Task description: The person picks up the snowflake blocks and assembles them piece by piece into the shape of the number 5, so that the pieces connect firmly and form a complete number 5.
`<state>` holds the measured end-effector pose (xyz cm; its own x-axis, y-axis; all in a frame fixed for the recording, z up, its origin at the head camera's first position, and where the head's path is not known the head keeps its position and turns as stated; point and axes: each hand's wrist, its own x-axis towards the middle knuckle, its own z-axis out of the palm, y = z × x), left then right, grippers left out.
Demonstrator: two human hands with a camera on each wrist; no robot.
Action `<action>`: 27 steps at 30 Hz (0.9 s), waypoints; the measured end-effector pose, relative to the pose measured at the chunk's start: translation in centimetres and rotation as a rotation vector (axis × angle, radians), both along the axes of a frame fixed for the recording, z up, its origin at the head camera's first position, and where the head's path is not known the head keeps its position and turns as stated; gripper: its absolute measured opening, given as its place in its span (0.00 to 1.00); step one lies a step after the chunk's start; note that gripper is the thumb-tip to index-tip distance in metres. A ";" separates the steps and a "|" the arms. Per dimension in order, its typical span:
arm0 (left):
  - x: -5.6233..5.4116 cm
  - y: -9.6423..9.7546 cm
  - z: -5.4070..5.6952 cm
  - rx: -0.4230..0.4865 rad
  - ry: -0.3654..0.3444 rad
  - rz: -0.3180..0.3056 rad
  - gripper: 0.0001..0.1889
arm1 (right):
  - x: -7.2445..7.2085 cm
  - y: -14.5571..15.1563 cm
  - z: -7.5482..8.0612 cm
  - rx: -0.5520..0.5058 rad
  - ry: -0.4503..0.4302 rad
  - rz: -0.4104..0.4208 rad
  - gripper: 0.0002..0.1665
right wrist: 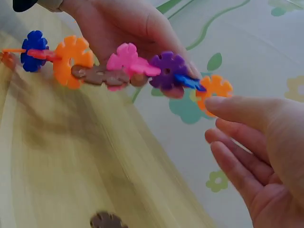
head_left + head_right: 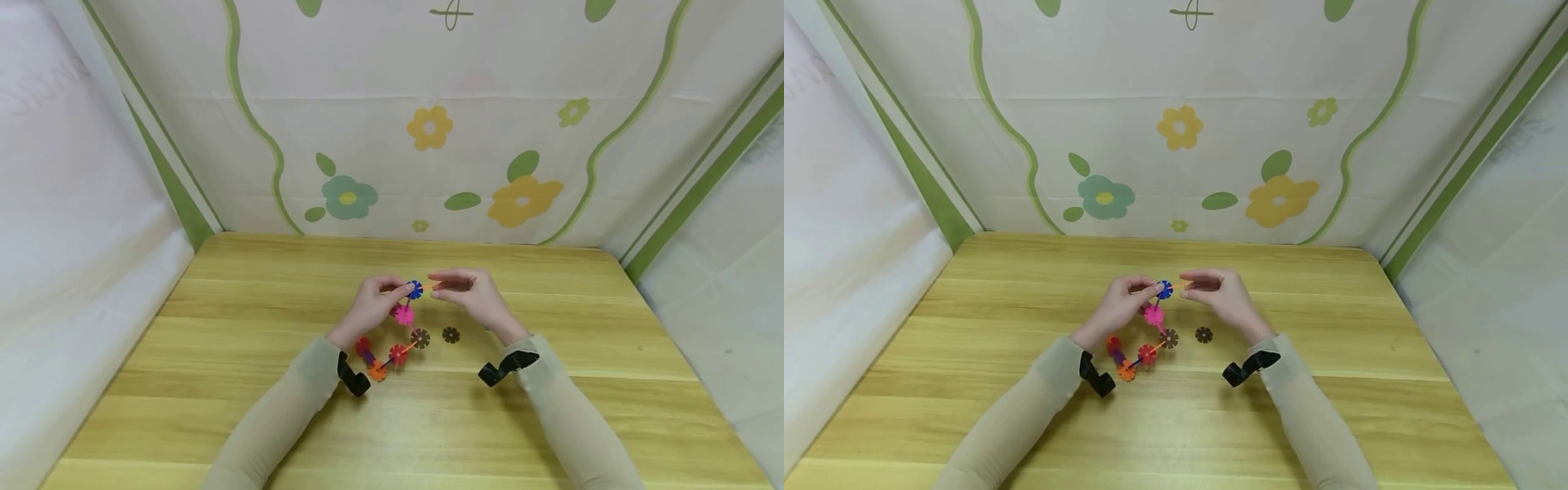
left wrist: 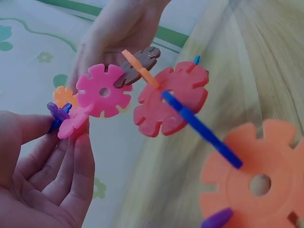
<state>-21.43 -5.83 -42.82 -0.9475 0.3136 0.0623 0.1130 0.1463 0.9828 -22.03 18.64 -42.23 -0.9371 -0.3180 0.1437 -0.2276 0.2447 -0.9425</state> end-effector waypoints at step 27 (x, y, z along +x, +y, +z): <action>0.0 -0.9 0.4 0.072 -0.072 0.064 0.14 | 1.8 3.4 -3.6 0.389 -0.021 0.134 0.15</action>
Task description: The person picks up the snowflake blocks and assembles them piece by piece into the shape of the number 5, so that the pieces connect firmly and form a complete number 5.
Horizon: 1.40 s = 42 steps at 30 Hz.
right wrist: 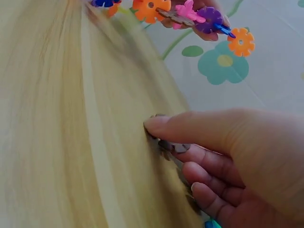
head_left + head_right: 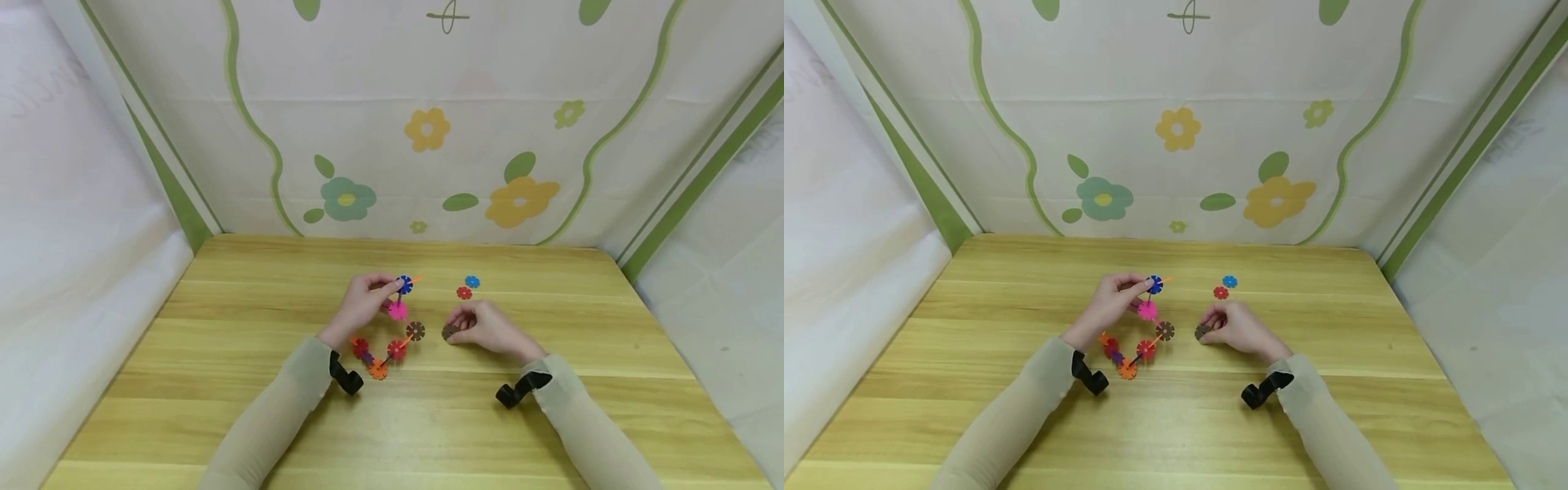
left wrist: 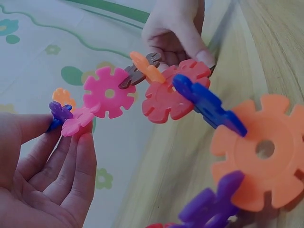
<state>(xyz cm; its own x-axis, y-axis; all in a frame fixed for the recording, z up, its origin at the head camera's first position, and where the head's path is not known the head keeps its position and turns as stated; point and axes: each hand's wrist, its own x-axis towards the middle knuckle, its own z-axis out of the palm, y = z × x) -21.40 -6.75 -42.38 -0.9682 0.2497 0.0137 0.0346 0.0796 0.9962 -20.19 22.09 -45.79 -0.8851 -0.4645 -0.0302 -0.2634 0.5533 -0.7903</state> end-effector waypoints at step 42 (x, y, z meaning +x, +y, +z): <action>0.3 0.5 -0.2 -0.053 0.062 -0.031 0.12 | -2.2 -4.3 4.7 -0.385 -0.015 -0.355 0.21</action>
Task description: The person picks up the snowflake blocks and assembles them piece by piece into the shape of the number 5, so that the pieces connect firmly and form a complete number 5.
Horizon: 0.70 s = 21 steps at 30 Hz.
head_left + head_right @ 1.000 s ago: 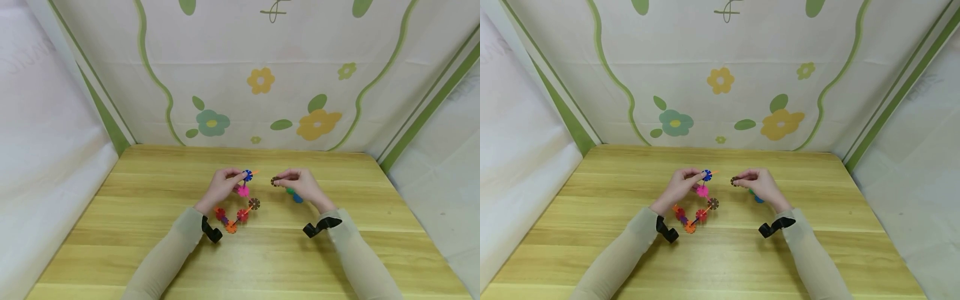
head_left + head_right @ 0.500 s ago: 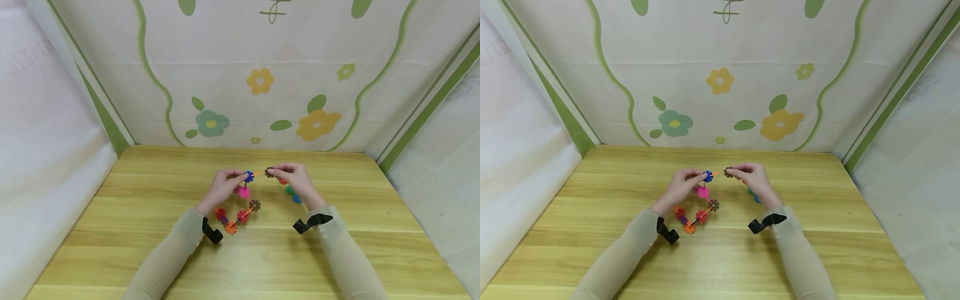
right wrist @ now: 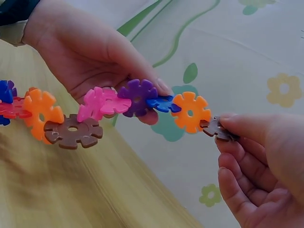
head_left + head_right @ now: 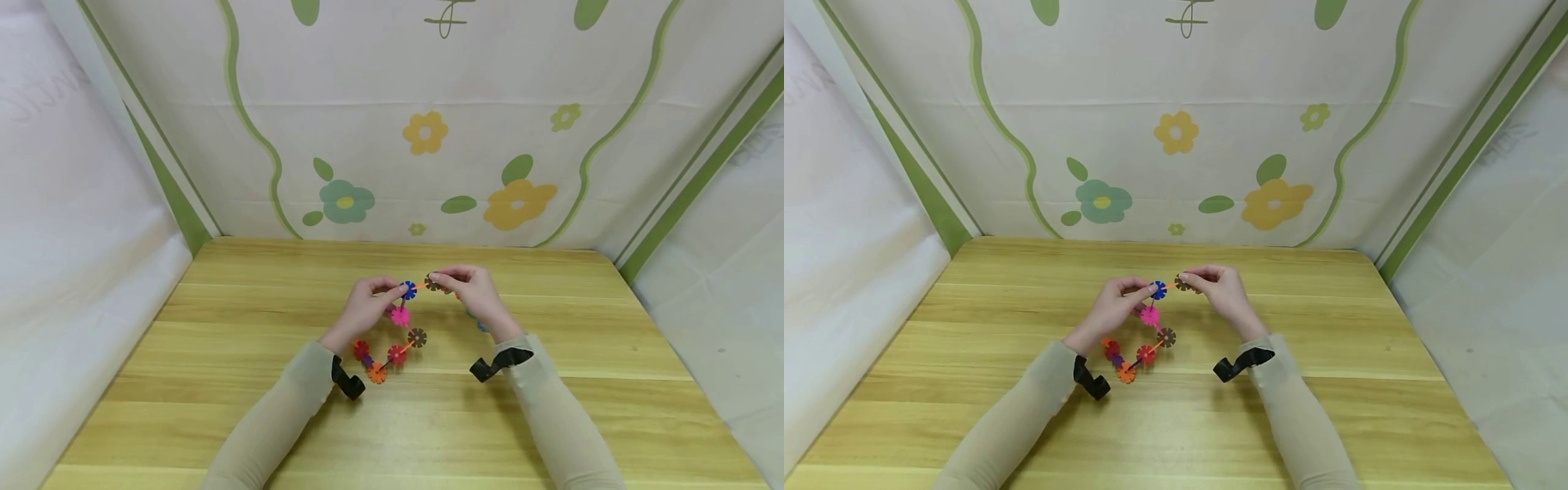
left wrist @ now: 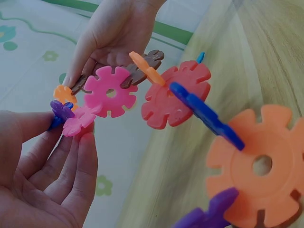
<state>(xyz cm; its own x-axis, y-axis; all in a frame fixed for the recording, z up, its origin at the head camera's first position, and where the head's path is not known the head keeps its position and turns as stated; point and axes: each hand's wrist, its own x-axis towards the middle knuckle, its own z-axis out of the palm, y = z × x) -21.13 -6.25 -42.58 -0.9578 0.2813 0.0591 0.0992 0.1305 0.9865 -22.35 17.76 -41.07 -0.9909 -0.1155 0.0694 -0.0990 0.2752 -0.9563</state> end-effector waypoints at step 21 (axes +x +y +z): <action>0.4 1.2 -0.4 0.016 0.037 0.061 0.10 | -0.3 -1.2 -0.9 -0.144 0.008 -0.032 0.21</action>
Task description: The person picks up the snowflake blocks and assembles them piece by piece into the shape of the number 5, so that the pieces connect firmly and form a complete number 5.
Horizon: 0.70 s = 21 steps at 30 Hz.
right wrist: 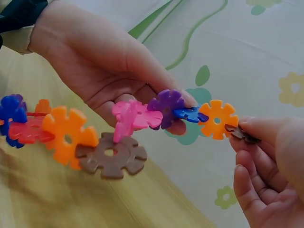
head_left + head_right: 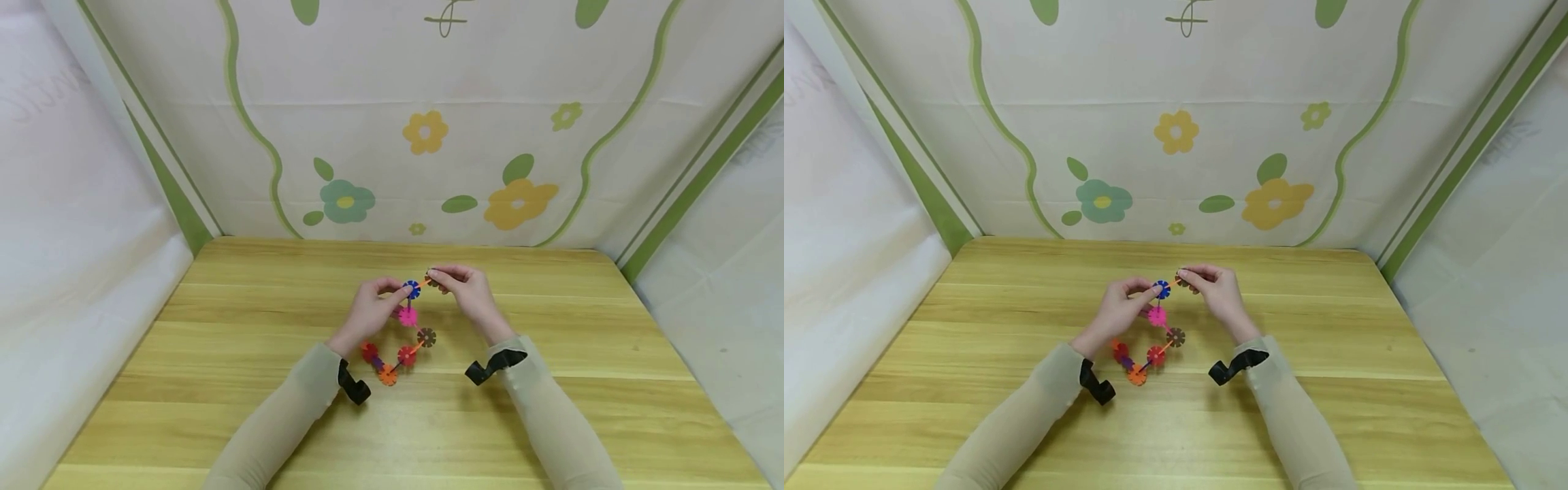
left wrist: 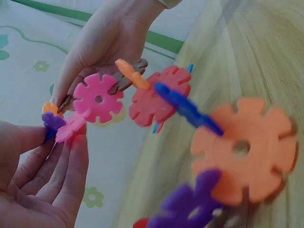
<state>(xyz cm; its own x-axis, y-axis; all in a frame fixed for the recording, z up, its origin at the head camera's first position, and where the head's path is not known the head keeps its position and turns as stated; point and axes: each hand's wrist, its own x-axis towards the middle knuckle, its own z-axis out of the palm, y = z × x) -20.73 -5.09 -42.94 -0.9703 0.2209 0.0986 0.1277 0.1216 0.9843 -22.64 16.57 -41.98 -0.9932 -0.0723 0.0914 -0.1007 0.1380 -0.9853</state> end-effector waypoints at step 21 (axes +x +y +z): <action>-0.3 -0.3 0.6 0.033 -0.061 -0.112 0.20 | -0.7 0.0 0.3 0.048 0.004 0.139 0.19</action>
